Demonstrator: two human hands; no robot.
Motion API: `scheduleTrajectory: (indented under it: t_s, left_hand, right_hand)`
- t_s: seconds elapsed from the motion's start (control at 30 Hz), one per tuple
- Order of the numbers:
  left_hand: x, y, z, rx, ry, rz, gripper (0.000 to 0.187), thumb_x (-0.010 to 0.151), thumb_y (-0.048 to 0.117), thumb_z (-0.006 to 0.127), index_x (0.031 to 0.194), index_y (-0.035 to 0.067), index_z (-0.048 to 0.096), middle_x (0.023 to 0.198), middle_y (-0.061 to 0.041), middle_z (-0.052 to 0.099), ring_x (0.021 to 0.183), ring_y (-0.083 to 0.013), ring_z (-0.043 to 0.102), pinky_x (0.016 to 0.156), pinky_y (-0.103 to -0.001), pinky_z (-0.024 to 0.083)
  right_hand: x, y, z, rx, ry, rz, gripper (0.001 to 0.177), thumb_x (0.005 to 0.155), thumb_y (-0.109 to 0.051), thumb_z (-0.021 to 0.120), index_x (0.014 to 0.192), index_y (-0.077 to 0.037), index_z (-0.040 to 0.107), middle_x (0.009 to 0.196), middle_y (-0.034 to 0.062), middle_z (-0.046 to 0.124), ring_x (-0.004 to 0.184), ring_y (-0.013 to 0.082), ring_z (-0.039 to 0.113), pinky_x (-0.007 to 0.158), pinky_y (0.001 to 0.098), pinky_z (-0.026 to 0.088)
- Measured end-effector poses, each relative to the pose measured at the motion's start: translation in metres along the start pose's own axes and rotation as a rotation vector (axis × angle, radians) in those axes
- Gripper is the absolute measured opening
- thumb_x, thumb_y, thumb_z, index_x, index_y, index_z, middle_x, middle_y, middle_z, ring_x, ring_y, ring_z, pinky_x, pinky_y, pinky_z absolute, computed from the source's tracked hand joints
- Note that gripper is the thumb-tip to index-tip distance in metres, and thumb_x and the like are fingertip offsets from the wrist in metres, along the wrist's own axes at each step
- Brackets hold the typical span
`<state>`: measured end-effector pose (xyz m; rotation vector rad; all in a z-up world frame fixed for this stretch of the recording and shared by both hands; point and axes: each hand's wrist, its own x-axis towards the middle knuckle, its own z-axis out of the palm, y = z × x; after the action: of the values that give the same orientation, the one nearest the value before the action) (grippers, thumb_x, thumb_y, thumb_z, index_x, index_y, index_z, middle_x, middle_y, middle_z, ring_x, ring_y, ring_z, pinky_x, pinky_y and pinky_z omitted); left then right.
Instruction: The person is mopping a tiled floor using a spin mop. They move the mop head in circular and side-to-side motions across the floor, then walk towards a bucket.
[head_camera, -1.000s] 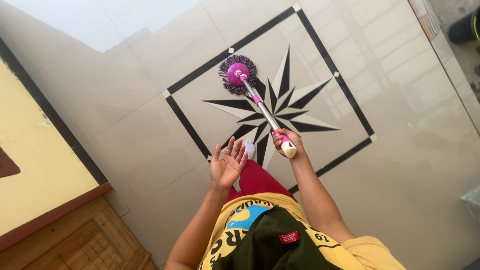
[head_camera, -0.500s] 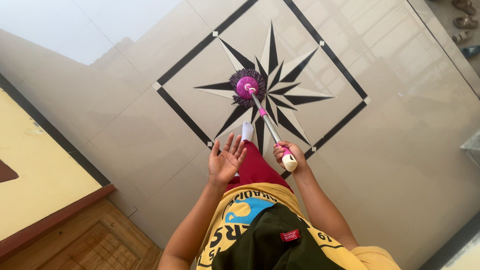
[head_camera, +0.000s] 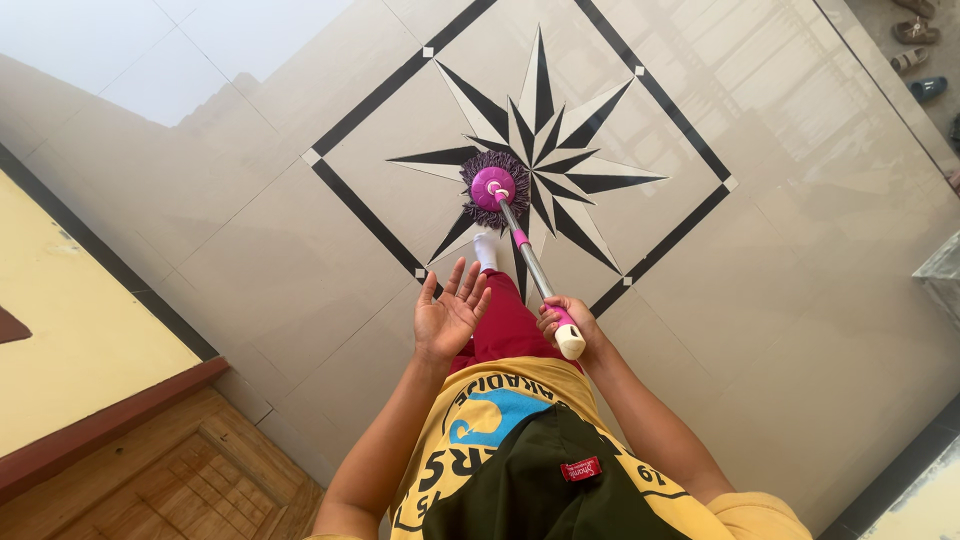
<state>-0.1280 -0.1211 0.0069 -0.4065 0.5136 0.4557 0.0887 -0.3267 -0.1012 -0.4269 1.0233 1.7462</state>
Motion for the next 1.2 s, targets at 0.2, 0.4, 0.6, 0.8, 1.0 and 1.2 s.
scheduleTrajectory:
  t_s: [0.2,0.4,0.6,0.8,1.0,1.2]
  left_hand:
    - [0.011,0.007,-0.001,-0.034,-0.016,0.013,0.054,0.107,0.050,0.040,0.138,0.008,0.054,0.132,-0.016,0.063,0.125,-0.0312,0.060,0.108,-0.050,0.049]
    - [0.031,0.016,0.011,-0.114,-0.022,0.036,0.052,0.106,0.048,0.044,0.136,0.009,0.057,0.134,-0.016,0.063,0.124,-0.0305,0.061,0.109,-0.050,0.049]
    - [0.049,0.038,0.034,-0.174,-0.047,0.114,0.050,0.106,0.047,0.044,0.137,0.009,0.057,0.134,-0.014,0.063,0.124,-0.0302,0.061,0.108,-0.050,0.049]
    - [0.062,0.053,0.047,-0.235,-0.037,0.227,0.051,0.107,0.047,0.044,0.136,0.007,0.057,0.133,-0.016,0.063,0.123,-0.0304,0.062,0.107,-0.050,0.050]
    - [0.077,0.057,0.052,-0.317,-0.069,0.280,0.051,0.106,0.047,0.044,0.135,0.008,0.056,0.133,-0.016,0.063,0.123,-0.0306,0.061,0.108,-0.051,0.049]
    - [0.086,0.059,0.058,-0.386,-0.080,0.359,0.050,0.106,0.047,0.046,0.135,0.008,0.057,0.134,-0.016,0.063,0.123,-0.0314,0.061,0.108,-0.050,0.049]
  right_hand:
    - [0.012,-0.017,0.024,-0.063,0.067,0.036,0.016,0.093,-0.014,0.057,0.081,-0.004,0.056,0.064,-0.0005,0.053,0.053,0.0088,0.055,0.051,0.0266,0.053]
    - [0.027,-0.033,0.068,-0.184,0.103,0.043,0.015,0.094,-0.012,0.057,0.082,-0.003,0.056,0.064,-0.0010,0.054,0.053,0.0070,0.055,0.048,0.0241,0.052]
    - [0.069,-0.052,0.135,-0.276,0.174,0.094,0.015,0.093,-0.013,0.057,0.081,-0.004,0.056,0.063,-0.0015,0.053,0.051,0.0062,0.054,0.046,0.0219,0.051]
    - [0.120,-0.082,0.199,-0.421,0.183,0.208,0.016,0.092,-0.013,0.057,0.078,-0.005,0.055,0.060,-0.0018,0.052,0.048,0.0059,0.053,0.045,0.0220,0.052]
    - [0.160,-0.099,0.255,-0.634,0.260,0.181,0.015,0.092,-0.011,0.056,0.078,-0.006,0.054,0.058,-0.0004,0.054,0.047,0.0069,0.054,0.040,0.0203,0.049]
    - [0.193,-0.112,0.279,-0.718,0.306,0.289,0.014,0.088,-0.011,0.058,0.075,-0.006,0.054,0.057,0.0004,0.054,0.043,0.0071,0.052,0.038,0.0207,0.048]
